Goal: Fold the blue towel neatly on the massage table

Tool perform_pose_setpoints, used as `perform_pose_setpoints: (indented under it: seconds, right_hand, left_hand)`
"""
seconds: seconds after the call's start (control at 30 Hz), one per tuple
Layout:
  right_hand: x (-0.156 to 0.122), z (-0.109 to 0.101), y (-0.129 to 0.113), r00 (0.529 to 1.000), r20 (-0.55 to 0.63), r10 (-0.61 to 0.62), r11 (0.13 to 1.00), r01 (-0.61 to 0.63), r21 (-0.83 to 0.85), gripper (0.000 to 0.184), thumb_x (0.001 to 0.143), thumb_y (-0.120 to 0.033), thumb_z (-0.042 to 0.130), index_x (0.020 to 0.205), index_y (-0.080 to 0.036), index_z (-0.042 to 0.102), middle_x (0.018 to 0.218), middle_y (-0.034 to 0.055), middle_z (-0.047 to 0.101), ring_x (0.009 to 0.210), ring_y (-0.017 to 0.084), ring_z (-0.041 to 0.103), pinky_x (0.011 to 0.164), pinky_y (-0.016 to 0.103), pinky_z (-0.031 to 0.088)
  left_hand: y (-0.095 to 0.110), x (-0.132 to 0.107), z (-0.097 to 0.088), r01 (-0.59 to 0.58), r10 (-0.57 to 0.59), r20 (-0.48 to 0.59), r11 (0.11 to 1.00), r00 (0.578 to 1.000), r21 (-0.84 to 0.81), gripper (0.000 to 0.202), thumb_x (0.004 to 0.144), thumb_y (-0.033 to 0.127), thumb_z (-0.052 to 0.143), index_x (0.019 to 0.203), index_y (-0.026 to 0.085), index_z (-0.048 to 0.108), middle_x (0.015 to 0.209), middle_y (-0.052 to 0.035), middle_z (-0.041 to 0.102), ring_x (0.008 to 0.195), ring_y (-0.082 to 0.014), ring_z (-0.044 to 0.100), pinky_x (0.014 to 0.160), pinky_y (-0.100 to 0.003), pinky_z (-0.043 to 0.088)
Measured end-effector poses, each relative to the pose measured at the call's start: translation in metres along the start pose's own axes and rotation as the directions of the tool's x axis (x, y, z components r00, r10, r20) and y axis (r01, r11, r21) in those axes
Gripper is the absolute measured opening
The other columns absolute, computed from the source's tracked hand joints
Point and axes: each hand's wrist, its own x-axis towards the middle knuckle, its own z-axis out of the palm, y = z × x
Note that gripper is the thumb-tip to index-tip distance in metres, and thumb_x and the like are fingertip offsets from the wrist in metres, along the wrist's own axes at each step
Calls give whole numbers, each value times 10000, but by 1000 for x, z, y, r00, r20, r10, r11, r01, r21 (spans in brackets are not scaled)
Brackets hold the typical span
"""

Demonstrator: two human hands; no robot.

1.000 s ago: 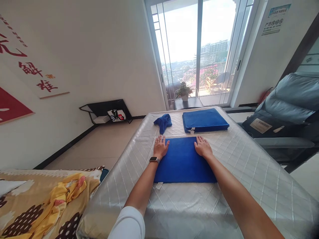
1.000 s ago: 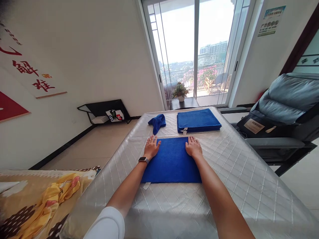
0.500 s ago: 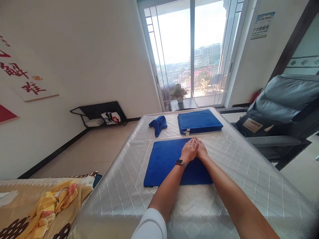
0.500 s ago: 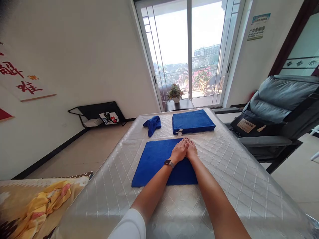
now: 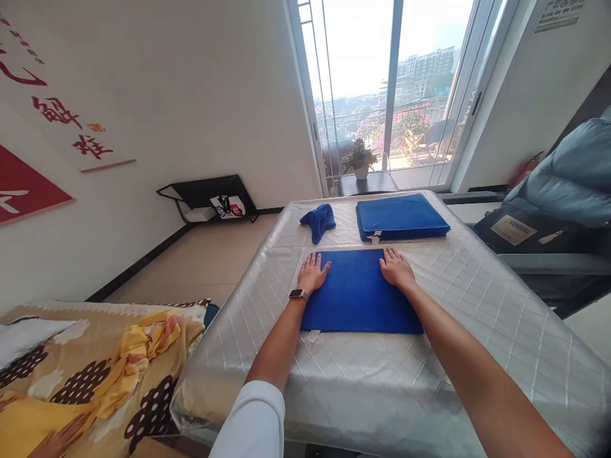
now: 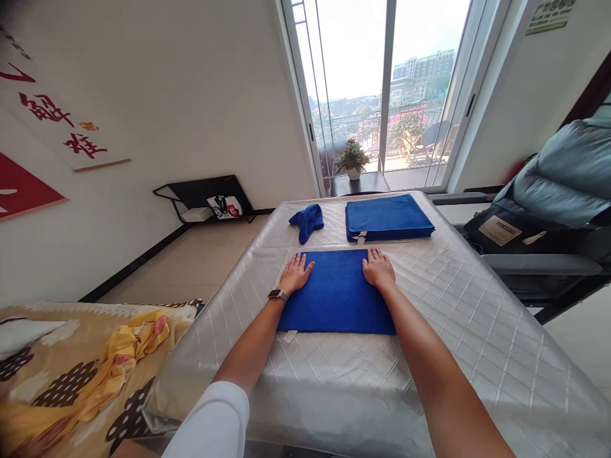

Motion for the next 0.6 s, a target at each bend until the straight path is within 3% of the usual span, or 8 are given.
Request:
perform_pose_setpoints:
  seconds: [0.17, 0.27, 0.33, 0.53, 0.6]
  right_hand:
    - [-7, -6, -6, 998, -68, -13, 1000, 12, -13, 636, 1023, -356, 215, 1577, -61, 318, 1651, 107, 284, 1520, 225, 230, 1238, 398, 155]
    - [-21, -12, -9, 975, -212, -64, 997, 52, -62, 614, 1018, -309, 217, 1563, -61, 347, 1661, 107, 256, 1535, 234, 174, 1249, 436, 80]
    - [-33, -14, -10, 967, -239, -95, 993, 76, -84, 613, 1018, -305, 209, 1564, -62, 346, 1664, 105, 246, 1543, 230, 140, 1252, 444, 49]
    - [-61, -5, -3, 999, 24, -45, 997, 46, -60, 691, 1032, -449, 162, 1601, -67, 251, 1673, 111, 200, 1546, 225, 147, 1246, 415, 132]
    - [-64, -2, -2, 998, 51, -44, 997, 47, -55, 702, 1033, -462, 162, 1604, -60, 236, 1676, 110, 187, 1547, 223, 140, 1249, 409, 122]
  left_hand:
    - [3, -1, -1, 11, -11, 2, 999, 1000, -32, 836, 989, 688, 128, 1584, 126, 298, 1662, -131, 244, 1540, -273, 202, 1248, -441, 179]
    - [4, -1, -2, 8, -8, -1, 999, 1000, -43, 836, 991, 683, 125, 1586, 120, 292, 1665, -134, 229, 1542, -269, 194, 1249, -437, 176]
    - [4, -1, -2, 10, -10, -2, 999, 1000, -45, 835, 993, 680, 128, 1584, 114, 293, 1664, -139, 231, 1541, -271, 196, 1247, -440, 180]
    - [6, -2, -2, 9, -9, -7, 1000, 1000, -21, 827, 997, 664, 141, 1581, 99, 297, 1661, -153, 235, 1540, -276, 198, 1247, -431, 173]
    - [5, -2, -4, 12, -12, 9, 1000, 1000, -5, 811, 1001, 649, 157, 1587, 103, 281, 1662, -151, 229, 1541, -277, 197, 1246, -433, 177]
